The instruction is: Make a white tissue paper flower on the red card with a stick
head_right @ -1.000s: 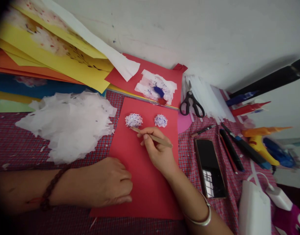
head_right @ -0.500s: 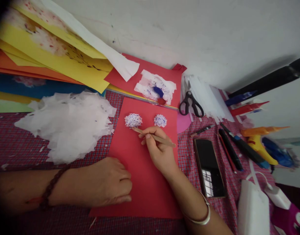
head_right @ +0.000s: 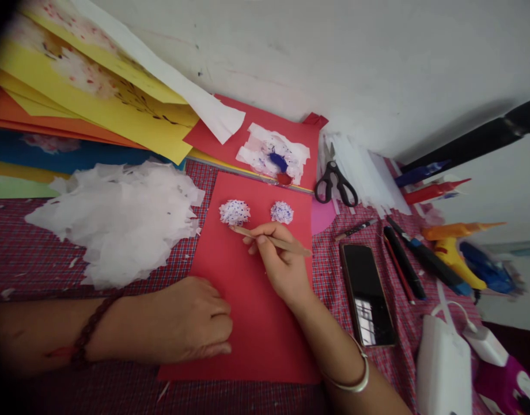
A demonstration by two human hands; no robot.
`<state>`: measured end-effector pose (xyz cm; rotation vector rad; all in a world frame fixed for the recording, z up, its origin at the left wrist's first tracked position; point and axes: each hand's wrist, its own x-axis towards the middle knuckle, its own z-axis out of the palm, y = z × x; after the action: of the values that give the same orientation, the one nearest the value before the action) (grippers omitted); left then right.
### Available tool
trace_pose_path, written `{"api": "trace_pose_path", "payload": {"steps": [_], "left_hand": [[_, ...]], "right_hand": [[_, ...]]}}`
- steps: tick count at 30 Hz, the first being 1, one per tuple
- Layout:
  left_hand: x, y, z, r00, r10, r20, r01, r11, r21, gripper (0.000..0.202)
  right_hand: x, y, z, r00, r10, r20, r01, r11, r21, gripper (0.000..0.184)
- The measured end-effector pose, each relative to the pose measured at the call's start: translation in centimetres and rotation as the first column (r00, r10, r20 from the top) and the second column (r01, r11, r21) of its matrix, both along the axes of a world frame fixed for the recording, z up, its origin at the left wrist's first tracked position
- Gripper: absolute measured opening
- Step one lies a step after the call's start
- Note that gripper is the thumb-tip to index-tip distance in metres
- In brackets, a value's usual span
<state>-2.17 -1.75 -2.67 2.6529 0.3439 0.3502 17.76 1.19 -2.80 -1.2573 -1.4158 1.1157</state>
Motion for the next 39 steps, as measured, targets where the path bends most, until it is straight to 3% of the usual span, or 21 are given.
{"api": "trace_pose_path", "payload": {"steps": [6,11,17,26,36,39], "left_hand": [[0.0,-0.1,0.0,1.0,-0.002,-0.019,0.002,1.0,0.004,0.024],[0.1,0.1,0.5,1.0,-0.003,0.004,0.003,1.0,-0.024,0.03],[0.0,0.2,0.5,1.0,0.004,0.02,-0.004,0.999,-0.037,0.038],[-0.1,0.0,0.1,1.0,0.001,0.005,-0.001,1.0,-0.003,0.024],[-0.1,0.1,0.2,1.0,-0.009,-0.027,0.009,1.0,0.006,0.022],[-0.1,0.1,0.1,1.0,-0.005,-0.009,0.005,1.0,0.003,0.022]], "right_hand": [[0.6,0.4,-0.4,0.955,-0.008,-0.297,-0.012,0.998,-0.065,0.012],[0.8,1.0,-0.4,0.916,-0.002,-0.401,-0.033,0.996,-0.08,0.012],[1.0,1.3,-0.4,0.943,-0.015,-0.333,-0.011,0.997,-0.078,0.01],[1.0,1.3,-0.3,0.954,-0.017,-0.301,-0.012,0.995,-0.096,0.008],[1.8,1.2,-0.8,0.954,0.157,-0.255,-0.196,0.971,-0.135,0.019],[2.0,1.2,-0.9,0.956,0.166,-0.242,-0.201,0.971,-0.128,0.018]]}}
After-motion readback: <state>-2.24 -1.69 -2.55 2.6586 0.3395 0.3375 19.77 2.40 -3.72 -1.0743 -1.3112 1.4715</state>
